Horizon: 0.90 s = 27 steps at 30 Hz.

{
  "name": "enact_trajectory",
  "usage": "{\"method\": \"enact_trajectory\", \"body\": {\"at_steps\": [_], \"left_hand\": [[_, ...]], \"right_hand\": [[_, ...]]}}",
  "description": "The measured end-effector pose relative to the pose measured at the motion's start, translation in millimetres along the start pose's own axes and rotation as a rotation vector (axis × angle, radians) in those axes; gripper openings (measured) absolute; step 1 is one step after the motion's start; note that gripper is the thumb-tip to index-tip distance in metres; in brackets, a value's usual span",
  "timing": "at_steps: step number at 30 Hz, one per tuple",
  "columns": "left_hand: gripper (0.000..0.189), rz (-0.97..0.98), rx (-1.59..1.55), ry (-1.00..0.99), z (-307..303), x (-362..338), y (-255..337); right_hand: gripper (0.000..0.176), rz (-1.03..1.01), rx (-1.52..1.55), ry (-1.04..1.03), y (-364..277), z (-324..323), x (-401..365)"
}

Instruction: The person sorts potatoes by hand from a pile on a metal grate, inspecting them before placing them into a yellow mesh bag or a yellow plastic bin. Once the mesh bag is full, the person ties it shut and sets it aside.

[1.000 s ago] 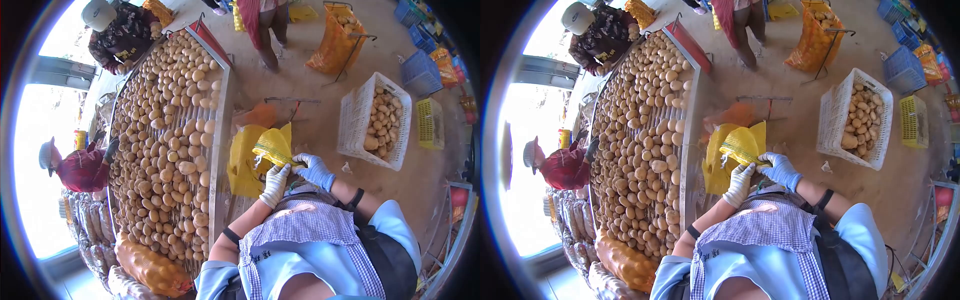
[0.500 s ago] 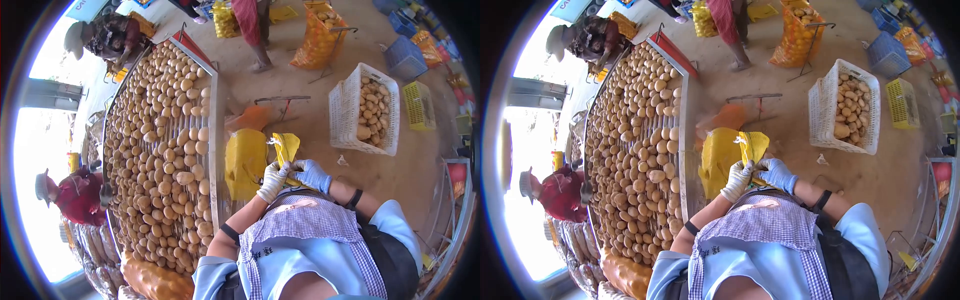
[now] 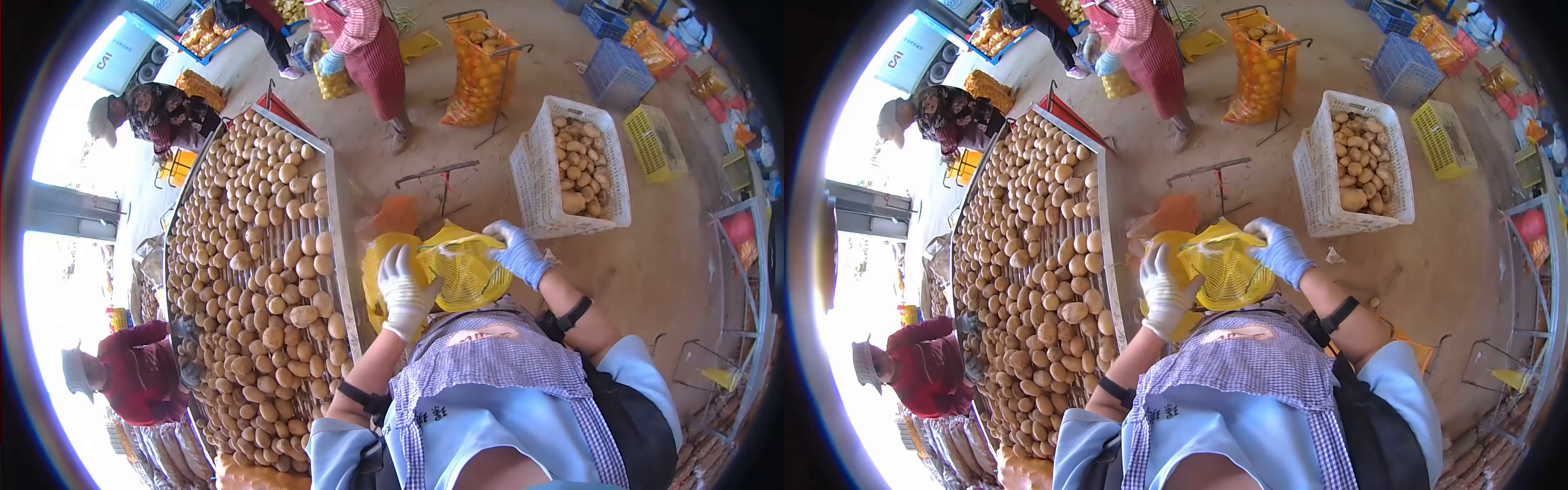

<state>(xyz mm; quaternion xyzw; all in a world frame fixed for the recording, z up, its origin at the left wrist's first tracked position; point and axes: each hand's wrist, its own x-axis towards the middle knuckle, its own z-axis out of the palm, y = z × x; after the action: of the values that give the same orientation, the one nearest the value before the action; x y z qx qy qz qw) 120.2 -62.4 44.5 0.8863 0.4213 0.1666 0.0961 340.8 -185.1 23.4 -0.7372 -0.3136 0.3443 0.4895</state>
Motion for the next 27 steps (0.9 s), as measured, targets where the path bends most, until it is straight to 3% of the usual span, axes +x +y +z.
{"method": "enact_trajectory", "body": {"at_steps": [2,3,5,6,7,9,10,13,16,17,19,21,25,27], "left_hand": [[0.085,0.386,-0.305,0.022,-28,40,26],[0.085,0.381,-0.300,0.030,-21,50,30],[0.072,0.491,-0.060,-0.285,6,63,29],[0.049,0.403,0.021,-0.429,21,71,22],[0.049,0.400,0.024,-0.424,33,73,11],[0.027,0.212,0.023,-0.531,30,85,-8],[0.027,0.216,0.028,-0.537,31,87,-17],[0.019,0.124,0.000,-0.566,35,98,-33],[0.022,0.221,0.021,-0.478,43,121,-41],[0.022,0.177,-0.068,-0.514,55,131,-47],[0.023,0.131,-0.151,-0.553,77,149,-56],[0.021,-0.058,-0.332,-0.645,98,163,-60],[0.019,-0.026,-0.348,-0.608,140,186,-67],[0.018,-0.028,-0.286,-0.505,155,193,-65]], "right_hand": [[0.035,-0.035,-0.199,-0.171,-16,7,-1],[0.035,-0.043,-0.201,-0.177,-22,10,2],[0.039,-0.131,-0.265,-0.257,-33,13,7],[0.035,-0.180,-0.273,-0.248,-44,10,8],[0.035,-0.187,-0.273,-0.250,-42,5,15],[0.027,-0.277,-0.831,-0.104,-27,-11,32],[0.020,-0.263,-0.894,-0.062,-13,-18,42],[0.016,-0.194,-0.895,-0.085,17,-33,73],[0.017,-0.105,-0.634,-0.106,42,-36,105],[0.020,-0.064,-0.479,-0.111,47,-36,115],[0.025,-0.023,-0.466,-0.123,40,-37,131],[0.023,0.033,-0.295,-0.218,51,-41,150],[0.021,0.117,-0.361,-0.194,78,-45,188],[0.016,0.038,-0.486,-0.101,84,-46,202]]}}
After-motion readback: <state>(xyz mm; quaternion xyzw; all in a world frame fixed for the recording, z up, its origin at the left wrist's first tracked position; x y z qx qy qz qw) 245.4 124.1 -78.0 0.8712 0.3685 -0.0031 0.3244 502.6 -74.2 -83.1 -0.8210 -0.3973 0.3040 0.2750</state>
